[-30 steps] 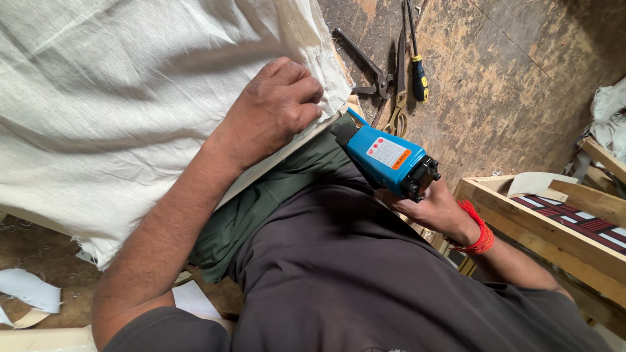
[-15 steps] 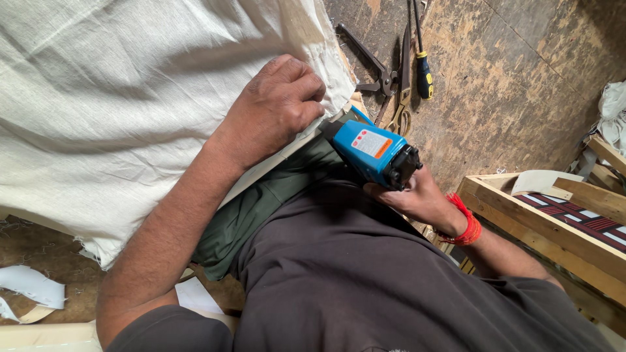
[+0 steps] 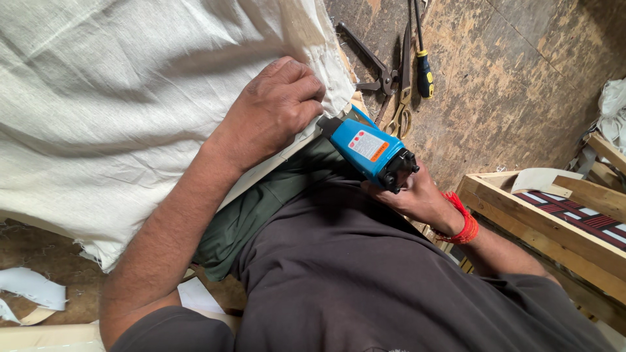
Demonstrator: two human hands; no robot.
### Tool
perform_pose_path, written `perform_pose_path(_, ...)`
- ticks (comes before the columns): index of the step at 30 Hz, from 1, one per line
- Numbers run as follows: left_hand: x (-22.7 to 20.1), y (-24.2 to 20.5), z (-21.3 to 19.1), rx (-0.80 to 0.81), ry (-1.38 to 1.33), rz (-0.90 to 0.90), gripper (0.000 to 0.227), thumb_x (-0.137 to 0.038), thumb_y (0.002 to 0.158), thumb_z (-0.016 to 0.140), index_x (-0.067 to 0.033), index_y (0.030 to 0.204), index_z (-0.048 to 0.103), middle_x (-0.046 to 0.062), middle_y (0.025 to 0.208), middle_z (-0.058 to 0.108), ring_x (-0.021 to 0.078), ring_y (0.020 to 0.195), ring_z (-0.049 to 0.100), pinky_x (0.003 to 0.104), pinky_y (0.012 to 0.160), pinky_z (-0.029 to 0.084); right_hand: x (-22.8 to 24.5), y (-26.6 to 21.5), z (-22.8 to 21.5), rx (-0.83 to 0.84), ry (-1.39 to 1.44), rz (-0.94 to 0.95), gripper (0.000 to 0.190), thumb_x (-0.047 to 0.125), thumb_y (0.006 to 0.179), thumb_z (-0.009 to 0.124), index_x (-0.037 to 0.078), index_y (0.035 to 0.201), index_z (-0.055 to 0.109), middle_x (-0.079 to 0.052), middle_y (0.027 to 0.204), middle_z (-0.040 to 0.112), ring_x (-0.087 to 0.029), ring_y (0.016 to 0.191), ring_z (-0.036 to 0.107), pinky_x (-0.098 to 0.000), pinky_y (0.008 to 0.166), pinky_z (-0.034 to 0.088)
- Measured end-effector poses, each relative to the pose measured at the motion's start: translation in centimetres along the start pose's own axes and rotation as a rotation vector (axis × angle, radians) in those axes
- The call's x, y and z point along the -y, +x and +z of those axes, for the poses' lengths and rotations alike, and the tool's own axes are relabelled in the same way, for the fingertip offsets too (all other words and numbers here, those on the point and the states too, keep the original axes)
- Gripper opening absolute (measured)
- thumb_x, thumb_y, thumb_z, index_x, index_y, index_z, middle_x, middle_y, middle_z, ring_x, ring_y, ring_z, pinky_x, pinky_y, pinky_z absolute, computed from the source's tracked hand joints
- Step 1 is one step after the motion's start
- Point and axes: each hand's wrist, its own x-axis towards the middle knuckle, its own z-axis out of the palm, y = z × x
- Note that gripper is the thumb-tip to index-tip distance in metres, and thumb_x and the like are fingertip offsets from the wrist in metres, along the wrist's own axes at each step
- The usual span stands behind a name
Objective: The person folds and staples white fabric onto a rectangular padded board using a pneumatic staple gun. They repeatedly pull the fabric taut, fold edges, and drive staples along the perimeter to secure the fabric to the board.
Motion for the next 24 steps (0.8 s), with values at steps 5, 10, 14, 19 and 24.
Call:
perform_pose_path(5, 0.1, -0.1, -0.1, 0.030, 0.021, -0.013, 0.007, -0.010, 0.092, 0.075, -0.0118, 0.085, 0.076, -0.003, 0.098, 0.067, 0.0161, 0.107, 0.061, 0.031, 0.104, 0.053, 1.2, 0.3, 0.4, -0.020, 0.055, 0.021, 0.042, 0.014, 0.086, 0.080, 0.001, 0.121, 0.062, -0.001, 0.100, 0.071, -0.006, 0.091, 0.063, -0.0262, 0.080, 0.056)
perform_pose_path(10, 0.3, -0.1, 0.1, 0.039, 0.005, -0.023, 0.009, -0.011, 0.093, 0.075, -0.0107, 0.084, 0.075, -0.002, 0.099, 0.068, 0.0167, 0.108, 0.062, 0.031, 0.104, 0.053, 1.0, 0.6, 0.5, 0.036, 0.088, 0.007, 0.035, 0.012, 0.088, 0.080, 0.001, 0.119, 0.068, -0.001, 0.099, 0.074, -0.007, 0.089, 0.064, -0.0268, 0.080, 0.056)
perform_pose_path(14, 0.3, -0.2, -0.1, 0.044, 0.011, -0.019, 0.006, -0.008, 0.090, 0.073, -0.0110, 0.086, 0.076, -0.002, 0.102, 0.069, 0.0177, 0.111, 0.063, 0.033, 0.105, 0.053, 0.1, 0.7, 0.5, 0.059, 0.049, -0.001, 0.037, 0.012, 0.088, 0.079, 0.000, 0.122, 0.067, -0.004, 0.101, 0.074, -0.009, 0.091, 0.065, -0.0281, 0.084, 0.056)
perform_pose_path(19, -0.1, 0.4, -0.6, 0.032, -0.043, -0.003, 0.007, -0.007, 0.092, 0.072, -0.0099, 0.089, 0.077, 0.000, 0.103, 0.070, 0.0204, 0.111, 0.064, 0.036, 0.104, 0.053, -1.7, -0.8, -2.4, -0.066, 0.063, -0.125, 0.067, 0.011, 0.079, 0.083, -0.005, 0.137, 0.052, -0.012, 0.130, 0.064, -0.018, 0.119, 0.064, -0.0338, 0.103, 0.052)
perform_pose_path(24, -0.4, 1.3, -1.6, 0.077, -0.202, -0.010, 0.014, -0.003, 0.089, 0.070, -0.0044, 0.101, 0.076, 0.007, 0.108, 0.070, 0.0260, 0.108, 0.063, 0.040, 0.099, 0.051, -7.8, 2.8, -8.8, -0.463, -0.090, -0.181, 0.057, 0.009, 0.089, 0.077, 0.001, 0.141, 0.055, -0.015, 0.128, 0.068, -0.024, 0.115, 0.067, -0.0393, 0.102, 0.058)
